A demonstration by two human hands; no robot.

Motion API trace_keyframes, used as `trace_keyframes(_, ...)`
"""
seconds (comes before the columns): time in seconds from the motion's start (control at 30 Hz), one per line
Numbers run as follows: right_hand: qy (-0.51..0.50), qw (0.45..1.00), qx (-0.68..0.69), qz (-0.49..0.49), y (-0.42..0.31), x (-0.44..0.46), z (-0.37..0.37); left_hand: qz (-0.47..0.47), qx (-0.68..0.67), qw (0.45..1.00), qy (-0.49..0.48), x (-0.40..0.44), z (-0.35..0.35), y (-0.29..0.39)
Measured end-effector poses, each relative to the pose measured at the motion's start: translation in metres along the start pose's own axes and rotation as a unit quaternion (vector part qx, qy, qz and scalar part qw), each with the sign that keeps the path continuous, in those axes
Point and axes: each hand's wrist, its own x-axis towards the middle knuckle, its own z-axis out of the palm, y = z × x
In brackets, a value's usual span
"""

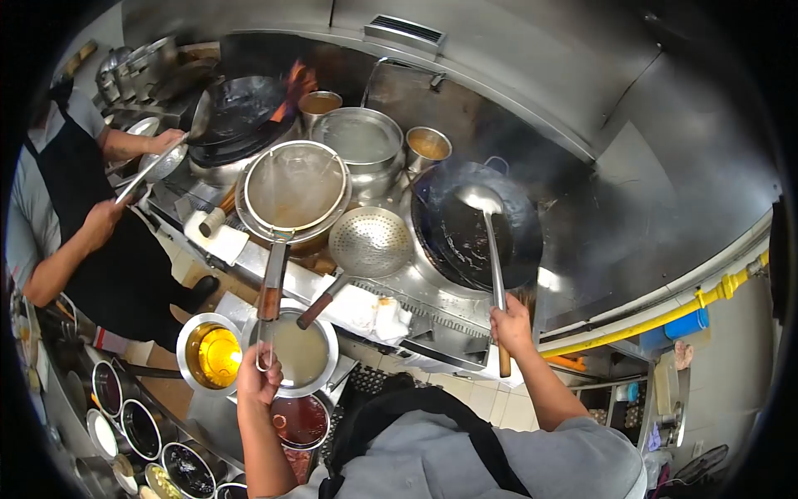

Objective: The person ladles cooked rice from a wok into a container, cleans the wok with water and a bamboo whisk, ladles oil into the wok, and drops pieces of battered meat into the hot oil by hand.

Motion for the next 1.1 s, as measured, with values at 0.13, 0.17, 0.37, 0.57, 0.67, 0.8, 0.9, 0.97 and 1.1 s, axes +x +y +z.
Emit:
trace_keyframes(0.13,-0.089,0.991,0.100,-0.020,-0.024,0.009,0.071,0.006,0.075,0.997,0.031,-0.028,-0.001,0.002)
trace_keyframes(0.17,-0.111,0.988,0.106,-0.011,-0.027,0.014,0.095,0.014,0.102,0.995,0.016,-0.038,0.000,0.000)
trace_keyframes(0.37,-0.102,0.990,0.090,-0.046,0.006,0.050,0.246,0.050,0.162,0.985,-0.019,-0.134,0.019,-0.043)
trace_keyframes(0.57,-0.223,0.974,0.026,0.006,0.097,0.148,0.328,0.103,0.120,0.985,0.066,-0.245,-0.021,-0.167)
trace_keyframes(0.67,-0.236,0.970,0.062,0.018,0.083,0.109,0.322,0.149,0.052,0.977,0.146,-0.293,-0.029,-0.257)
trace_keyframes(0.8,-0.398,0.916,0.059,0.012,0.098,0.080,0.284,0.185,-0.017,0.945,0.270,-0.342,-0.013,-0.382)
trace_keyframes(0.9,-0.441,0.897,-0.011,-0.006,0.127,0.017,0.234,0.163,-0.105,0.904,0.380,-0.373,-0.002,-0.467)
trace_keyframes(0.97,-0.483,0.873,-0.059,-0.039,0.133,-0.061,0.182,0.147,-0.105,0.887,0.425,-0.394,0.004,-0.502)
trace_keyframes(1.1,-0.583,0.790,-0.137,-0.127,0.175,-0.119,0.138,0.183,-0.129,0.829,0.512,-0.438,-0.016,-0.530)
